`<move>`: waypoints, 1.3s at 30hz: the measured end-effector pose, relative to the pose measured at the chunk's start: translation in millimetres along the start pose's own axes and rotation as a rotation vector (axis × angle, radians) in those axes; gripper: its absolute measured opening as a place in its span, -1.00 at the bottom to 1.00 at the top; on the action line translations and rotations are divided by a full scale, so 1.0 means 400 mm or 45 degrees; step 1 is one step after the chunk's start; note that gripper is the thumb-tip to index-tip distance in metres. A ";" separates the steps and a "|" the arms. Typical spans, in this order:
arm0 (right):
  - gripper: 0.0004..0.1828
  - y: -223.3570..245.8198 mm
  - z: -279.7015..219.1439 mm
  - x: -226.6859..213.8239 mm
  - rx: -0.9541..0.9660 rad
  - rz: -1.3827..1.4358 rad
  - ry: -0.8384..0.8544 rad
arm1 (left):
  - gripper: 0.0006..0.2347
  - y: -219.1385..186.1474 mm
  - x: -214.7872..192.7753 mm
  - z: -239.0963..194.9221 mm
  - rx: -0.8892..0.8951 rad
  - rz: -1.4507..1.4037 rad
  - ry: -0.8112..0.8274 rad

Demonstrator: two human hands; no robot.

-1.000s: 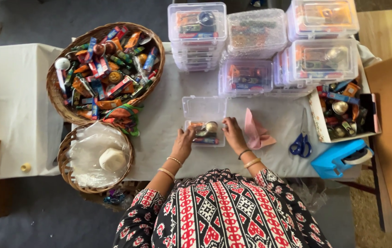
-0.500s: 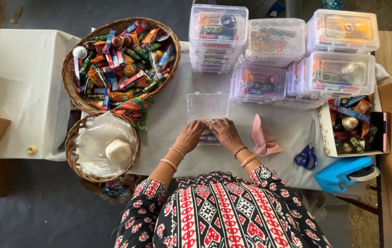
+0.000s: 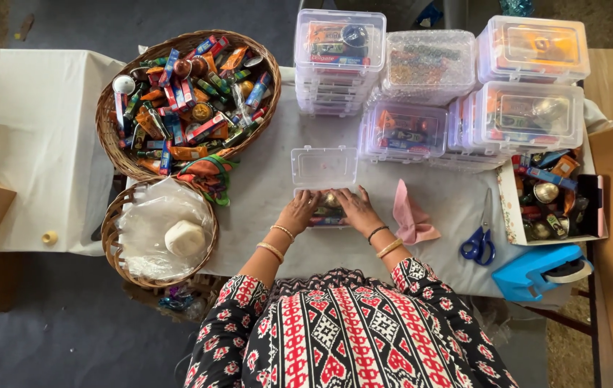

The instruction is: The person wraps small decorative ornaments in pink tissue paper and places the wrapped items into clear plastic storage boxes. They close and stack the filled boxes, move a filled box into a larger cardboard box, and pick additional ornaments from a basket to wrap next.

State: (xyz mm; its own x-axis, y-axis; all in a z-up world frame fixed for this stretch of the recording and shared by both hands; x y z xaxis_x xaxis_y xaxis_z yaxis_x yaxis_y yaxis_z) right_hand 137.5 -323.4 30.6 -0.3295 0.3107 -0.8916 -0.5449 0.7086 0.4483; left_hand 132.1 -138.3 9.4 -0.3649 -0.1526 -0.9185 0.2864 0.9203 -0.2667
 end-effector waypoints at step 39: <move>-0.56 0.061 -0.052 -0.109 0.052 -0.155 -0.289 | -0.28 0.035 -0.014 -0.024 -0.058 0.106 -0.132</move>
State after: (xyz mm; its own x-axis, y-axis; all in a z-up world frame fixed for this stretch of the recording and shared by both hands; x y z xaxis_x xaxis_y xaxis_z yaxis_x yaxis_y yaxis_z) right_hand 122.6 -332.7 81.6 -0.0799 0.3525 -0.9324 -0.5367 0.7730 0.3382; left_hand 129.7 -121.1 13.4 -0.2473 -0.1095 -0.9627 0.2702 0.9464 -0.1770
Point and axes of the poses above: each hand's wrist, its own z-axis towards the middle knuckle, its own x-axis out of the palm, y = z × x, the point moved 4 cm from there along z, towards the middle knuckle, and after that the axes turned 9 degrees about -x, right-handed, at the moved point
